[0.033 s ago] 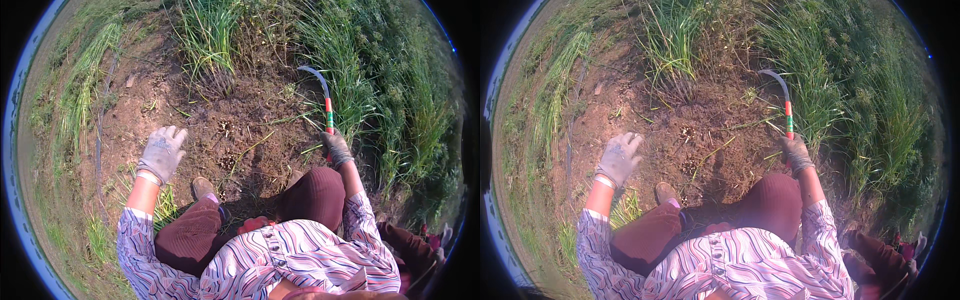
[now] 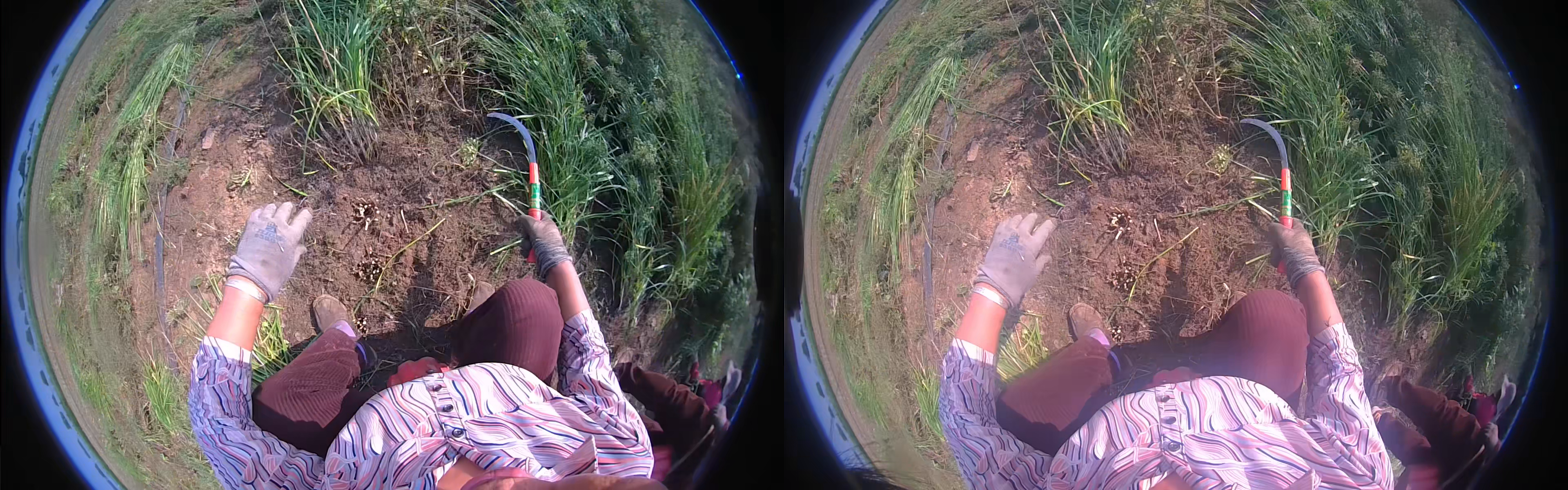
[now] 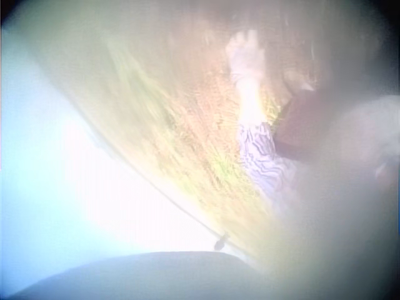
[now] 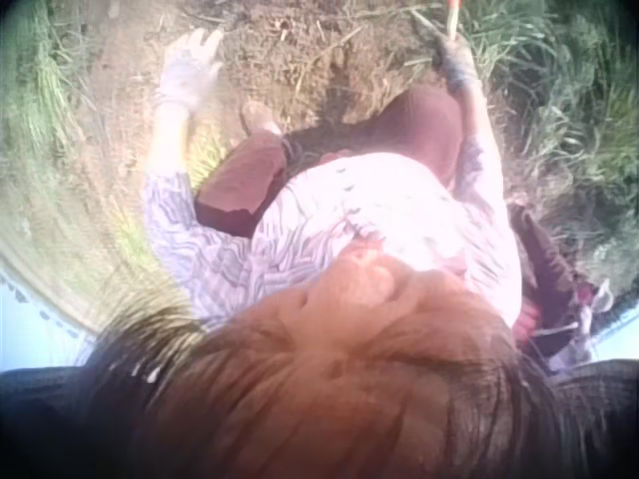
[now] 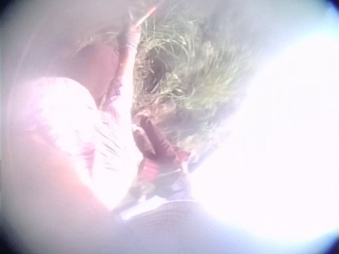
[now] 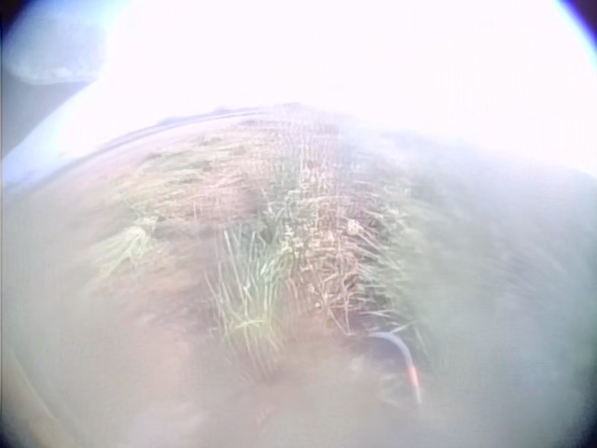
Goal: The person uses a sickle to cut and pull green onion plants from the soil, gathers them into bundles, and places them on the ground. The person repeats this process across multiple patches in the field.
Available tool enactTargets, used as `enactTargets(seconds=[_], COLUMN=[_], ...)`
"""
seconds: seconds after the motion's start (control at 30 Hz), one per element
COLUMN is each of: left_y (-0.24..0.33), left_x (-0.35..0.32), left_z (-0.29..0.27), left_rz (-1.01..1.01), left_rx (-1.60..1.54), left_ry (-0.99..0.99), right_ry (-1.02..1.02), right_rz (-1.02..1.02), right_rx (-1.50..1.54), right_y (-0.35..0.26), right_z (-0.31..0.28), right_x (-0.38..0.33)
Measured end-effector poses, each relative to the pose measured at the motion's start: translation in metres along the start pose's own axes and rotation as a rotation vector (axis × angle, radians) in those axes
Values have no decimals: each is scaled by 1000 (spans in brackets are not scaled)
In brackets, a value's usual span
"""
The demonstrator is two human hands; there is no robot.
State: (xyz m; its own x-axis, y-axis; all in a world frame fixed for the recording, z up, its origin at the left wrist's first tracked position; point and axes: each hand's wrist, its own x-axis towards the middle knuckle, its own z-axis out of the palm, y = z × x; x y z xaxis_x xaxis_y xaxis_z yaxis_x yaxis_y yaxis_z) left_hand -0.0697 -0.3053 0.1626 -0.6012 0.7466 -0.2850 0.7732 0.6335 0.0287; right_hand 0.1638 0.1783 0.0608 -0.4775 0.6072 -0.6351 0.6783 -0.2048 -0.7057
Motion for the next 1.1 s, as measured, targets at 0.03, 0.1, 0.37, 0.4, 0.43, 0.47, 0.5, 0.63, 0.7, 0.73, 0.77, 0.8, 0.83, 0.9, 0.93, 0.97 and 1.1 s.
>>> enactTargets(seconds=[0.03,0.1,0.37,0.4,0.43,0.47,0.5,0.63,0.7,0.73,0.77,0.8,0.83,0.9,0.93,0.97,1.1], left_y=[10,20,80,88,96,101,104,119,129,132,137,144,153,165,171,176,191], left_x=[23,61,163,170,176,182,187,213,227,232,237,242,244,250,250,250,243], left_z=[-7,2,37,38,38,44,43,27,20,16,11,6,-4,-10,-13,-18,-35], left_rz=[37,134,332,340,350,365,370,403,408,413,418,422,426,464,478,496,546], left_rx=[43,141,132,125,113,116,126,134,112,111,110,96,72,53,31,2,-63], left_ry=[0,63,105,91,95,95,96,136,182,217,251,273,267,338,367,423,500], right_ry=[-16,-36,-250,-263,-277,-244,-291,-255,-199,-190,-206,-218,-233,-217,-182,-147,9], right_rz=[8,21,223,240,258,248,235,94,-5,-12,5,19,36,31,9,-14,-109], right_rx=[40,141,412,409,404,378,379,97,-46,1,52,102,150,223,217,212,67], right_y=[9,18,-16,-22,-24,-21,-22,-23,-31,-37,-46,-56,-68,-88,-95,-101,-100], right_z=[5,21,51,52,51,50,49,35,35,41,50,56,64,81,90,98,96], right_x=[19,54,153,158,162,168,171,188,196,197,199,205,207,212,215,215,214])
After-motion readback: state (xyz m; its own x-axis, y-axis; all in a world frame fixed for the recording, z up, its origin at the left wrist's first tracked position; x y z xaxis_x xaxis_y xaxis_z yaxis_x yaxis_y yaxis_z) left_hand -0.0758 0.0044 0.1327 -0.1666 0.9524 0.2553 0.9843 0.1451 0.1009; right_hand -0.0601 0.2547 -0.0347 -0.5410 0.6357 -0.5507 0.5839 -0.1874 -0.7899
